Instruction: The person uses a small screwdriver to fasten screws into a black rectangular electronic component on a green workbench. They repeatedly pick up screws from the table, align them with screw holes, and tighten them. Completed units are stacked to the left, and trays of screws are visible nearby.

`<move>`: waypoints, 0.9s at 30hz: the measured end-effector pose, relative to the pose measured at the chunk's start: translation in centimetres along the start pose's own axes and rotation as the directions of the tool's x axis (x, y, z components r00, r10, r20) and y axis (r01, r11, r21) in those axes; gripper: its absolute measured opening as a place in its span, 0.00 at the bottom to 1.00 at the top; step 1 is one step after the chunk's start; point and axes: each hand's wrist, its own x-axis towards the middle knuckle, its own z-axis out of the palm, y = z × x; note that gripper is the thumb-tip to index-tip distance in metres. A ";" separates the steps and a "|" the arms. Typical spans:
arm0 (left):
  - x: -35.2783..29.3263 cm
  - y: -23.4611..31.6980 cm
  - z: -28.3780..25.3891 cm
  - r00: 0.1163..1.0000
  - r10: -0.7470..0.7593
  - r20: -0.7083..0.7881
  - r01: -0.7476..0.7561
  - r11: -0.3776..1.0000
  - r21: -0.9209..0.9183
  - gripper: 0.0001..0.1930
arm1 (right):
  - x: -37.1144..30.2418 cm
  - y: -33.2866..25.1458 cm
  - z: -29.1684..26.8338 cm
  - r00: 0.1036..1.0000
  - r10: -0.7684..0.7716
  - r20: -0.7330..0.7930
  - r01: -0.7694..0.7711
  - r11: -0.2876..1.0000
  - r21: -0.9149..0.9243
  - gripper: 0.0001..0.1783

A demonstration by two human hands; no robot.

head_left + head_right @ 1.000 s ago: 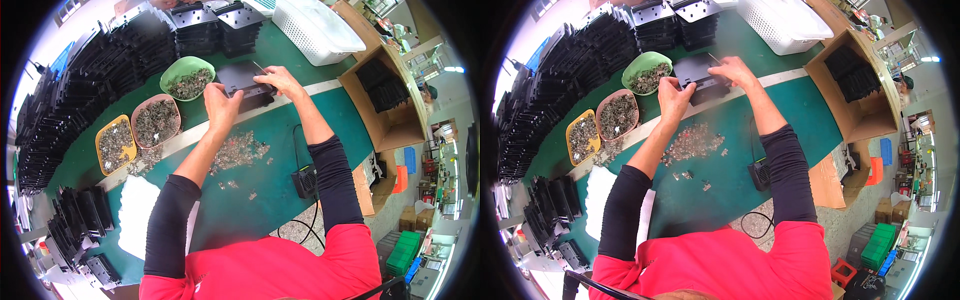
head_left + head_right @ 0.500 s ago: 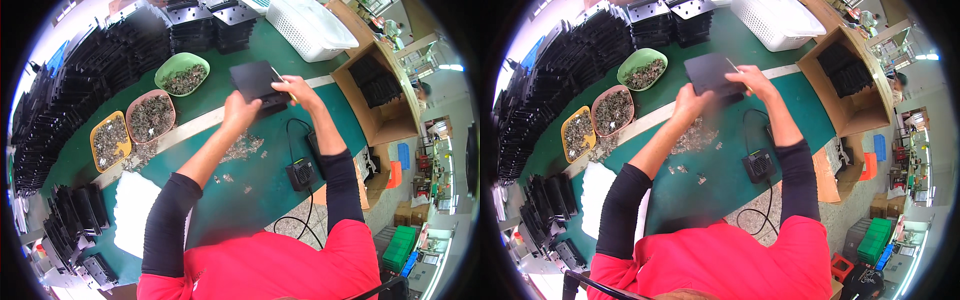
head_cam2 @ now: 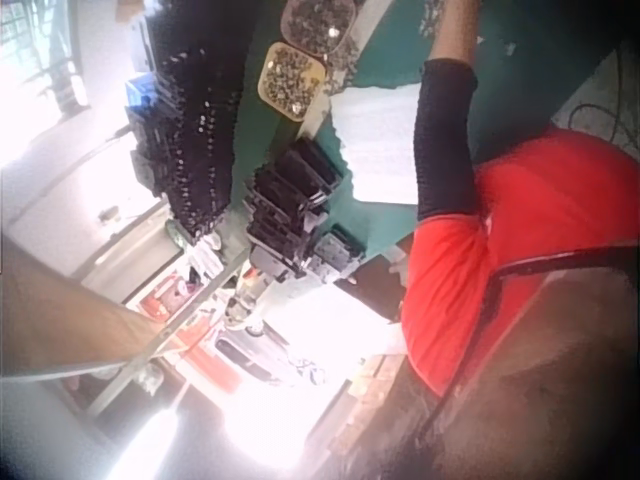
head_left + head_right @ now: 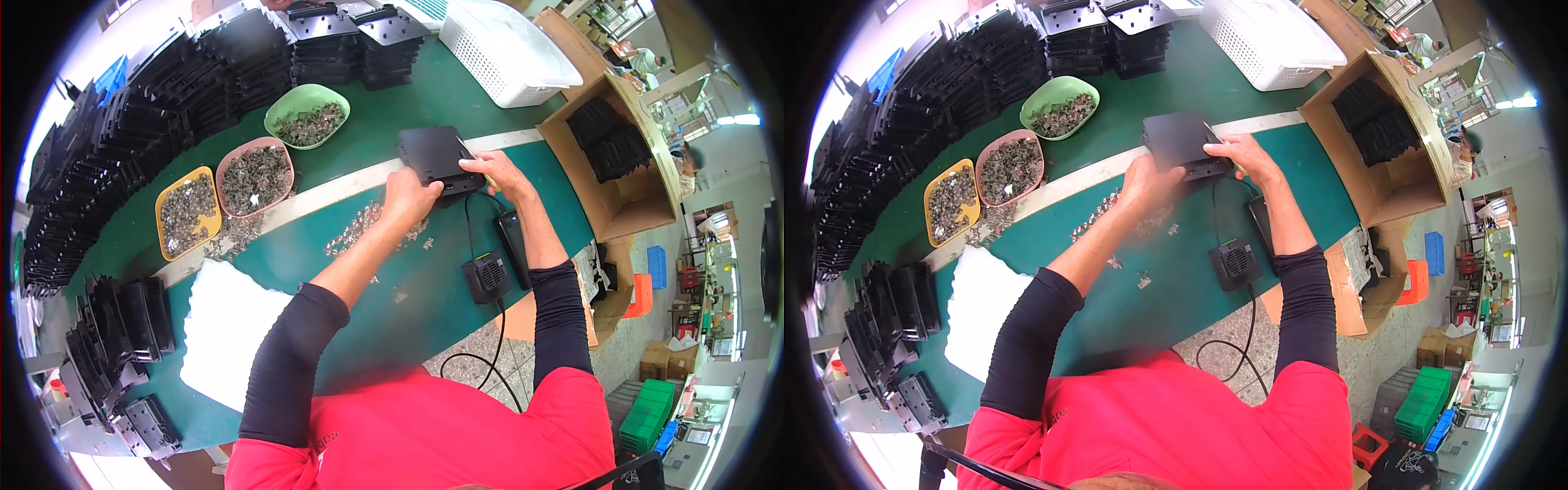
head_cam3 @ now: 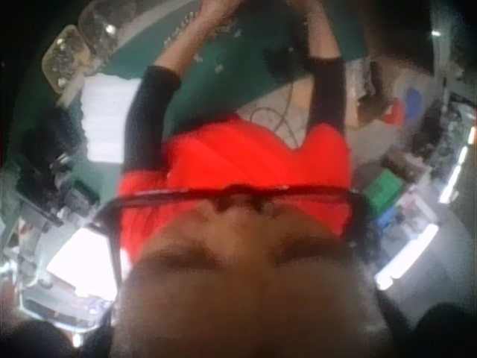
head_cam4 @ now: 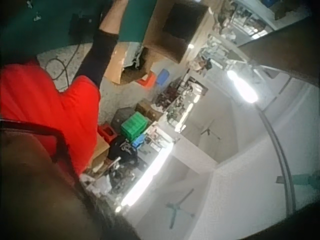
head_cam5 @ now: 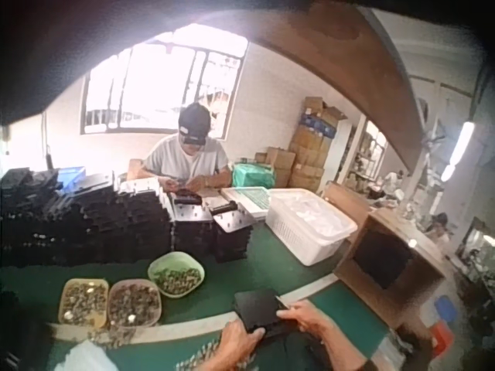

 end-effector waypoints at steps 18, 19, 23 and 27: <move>0.7 0.0 -0.2 0.997 -0.005 -0.080 -0.003 0.994 -0.106 0.38 | -0.8 -0.3 0.3 0.988 -0.113 -0.106 0.104 0.990 -0.091 0.34; 1.1 -0.4 0.2 0.997 -0.011 -0.079 -0.001 0.989 -0.147 0.38 | -0.7 -0.2 0.4 0.985 -0.126 -0.115 0.115 0.988 -0.102 0.34; 1.3 -0.7 0.6 0.998 -0.053 -0.044 0.038 0.957 -0.289 0.36 | -0.5 0.2 0.6 0.973 -0.158 -0.168 0.139 0.983 -0.121 0.35; 0.3 0.2 0.3 0.997 -0.019 -0.081 0.001 0.978 -0.206 0.34 | -0.3 0.8 0.1 0.977 -0.140 -0.162 0.135 0.990 -0.042 0.29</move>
